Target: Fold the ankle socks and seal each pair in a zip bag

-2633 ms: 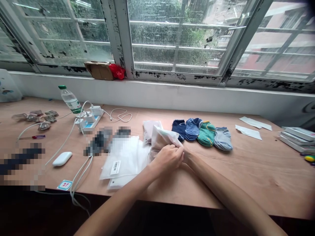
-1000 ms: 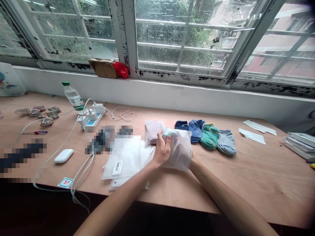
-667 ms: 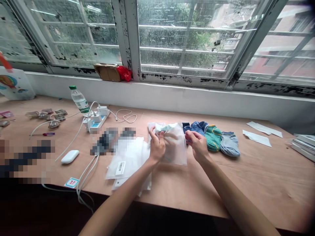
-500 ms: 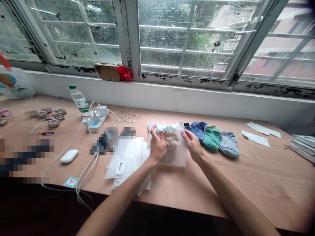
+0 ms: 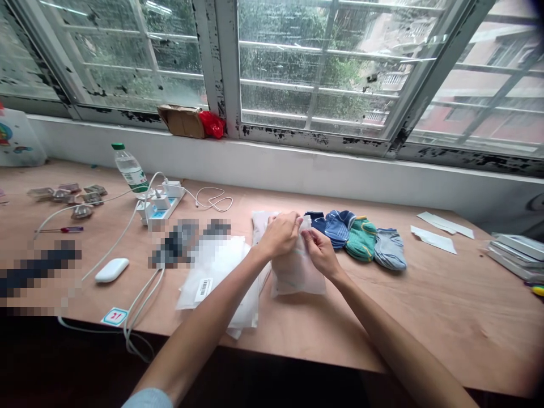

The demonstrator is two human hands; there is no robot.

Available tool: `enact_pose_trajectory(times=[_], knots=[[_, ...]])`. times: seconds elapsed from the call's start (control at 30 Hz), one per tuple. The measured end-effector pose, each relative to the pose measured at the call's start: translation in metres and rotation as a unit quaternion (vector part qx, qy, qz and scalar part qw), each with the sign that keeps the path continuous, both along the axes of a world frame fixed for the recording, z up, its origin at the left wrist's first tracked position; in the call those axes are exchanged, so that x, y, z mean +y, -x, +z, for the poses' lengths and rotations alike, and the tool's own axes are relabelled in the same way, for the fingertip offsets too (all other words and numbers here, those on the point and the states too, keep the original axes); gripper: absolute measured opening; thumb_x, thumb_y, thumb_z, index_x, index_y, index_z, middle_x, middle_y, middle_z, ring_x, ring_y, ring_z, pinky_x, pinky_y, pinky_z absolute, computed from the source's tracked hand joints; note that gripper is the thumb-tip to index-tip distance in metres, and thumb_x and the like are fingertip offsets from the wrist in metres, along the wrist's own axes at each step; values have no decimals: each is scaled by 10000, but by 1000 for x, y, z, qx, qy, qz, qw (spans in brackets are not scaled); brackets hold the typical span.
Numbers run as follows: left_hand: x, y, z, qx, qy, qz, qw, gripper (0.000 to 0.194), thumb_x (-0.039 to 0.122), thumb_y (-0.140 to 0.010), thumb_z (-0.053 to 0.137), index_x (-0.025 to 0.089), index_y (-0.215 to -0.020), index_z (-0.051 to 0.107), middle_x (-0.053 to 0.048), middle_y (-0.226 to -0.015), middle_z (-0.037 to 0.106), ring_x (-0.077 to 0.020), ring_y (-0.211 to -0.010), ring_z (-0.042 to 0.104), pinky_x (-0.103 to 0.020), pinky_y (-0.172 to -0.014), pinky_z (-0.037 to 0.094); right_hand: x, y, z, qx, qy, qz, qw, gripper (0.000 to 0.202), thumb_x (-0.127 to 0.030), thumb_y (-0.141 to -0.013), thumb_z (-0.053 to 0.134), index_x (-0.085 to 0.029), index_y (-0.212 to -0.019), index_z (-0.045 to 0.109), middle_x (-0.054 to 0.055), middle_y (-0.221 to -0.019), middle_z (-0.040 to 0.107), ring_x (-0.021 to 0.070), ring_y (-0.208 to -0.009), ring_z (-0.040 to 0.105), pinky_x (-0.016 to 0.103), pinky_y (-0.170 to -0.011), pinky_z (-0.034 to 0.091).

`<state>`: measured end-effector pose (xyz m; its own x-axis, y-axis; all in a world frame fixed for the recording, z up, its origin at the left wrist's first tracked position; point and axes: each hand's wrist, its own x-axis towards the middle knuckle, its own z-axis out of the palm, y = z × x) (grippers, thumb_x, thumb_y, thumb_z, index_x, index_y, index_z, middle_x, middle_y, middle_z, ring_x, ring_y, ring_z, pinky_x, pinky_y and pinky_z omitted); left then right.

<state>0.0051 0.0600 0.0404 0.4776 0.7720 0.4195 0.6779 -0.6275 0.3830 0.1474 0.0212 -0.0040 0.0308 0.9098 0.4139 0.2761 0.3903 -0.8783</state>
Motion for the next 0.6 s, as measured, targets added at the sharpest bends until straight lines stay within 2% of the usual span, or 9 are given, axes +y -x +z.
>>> enact_pose_trajectory(times=[0.07, 0.17, 0.3, 0.43, 0.6], knots=[[2, 0, 0, -7, 25, 1, 1000, 346, 374, -1004, 255, 201, -1011, 555, -70, -939, 676, -229, -905, 624, -361, -829, 436, 3, -2, 1, 12, 2, 1, 1000, 357, -538, -881, 504, -210, -739, 511, -32, -660, 462, 122, -596, 400, 248, -562, 328], [-1, -1, -1, -14, 30, -1, 999, 337, 404, -1003, 253, 229, -1043, 539, -45, -856, 674, -222, -791, 637, -303, -706, 434, 7, -4, 6, 38, 16, -6, 999, 316, -539, -894, 477, -225, -907, 508, -17, -734, 532, 140, -627, 474, 253, -569, 368], [-7, -5, 0, -14, 23, 7, 1000, 338, 417, -1003, 249, 252, -1033, 542, -33, -839, 681, -216, -751, 640, -281, -659, 415, 10, -6, 15, 7, 11, -34, 999, 307, -529, -904, 452, -227, -877, 495, -9, -735, 535, 145, -615, 484, 266, -566, 375], [-7, -7, 0, -18, 23, 0, 1000, 334, 403, -1006, 235, 253, -1046, 531, -31, -832, 681, -211, -739, 638, -272, -630, 393, 11, -7, 17, -29, 0, -35, 999, 303, -501, -925, 417, -212, -928, 508, -3, -753, 536, 145, -614, 477, 274, -573, 375], [-10, -8, -1, -27, 14, 1, 1000, 340, 392, -1007, 214, 252, -1015, 524, -32, -845, 676, -206, -732, 624, -269, -591, 349, 5, -7, 18, -72, -16, -28, 997, 265, -443, -954, 378, -216, -856, 473, -16, -724, 490, 139, -639, 462, 265, -606, 376]])
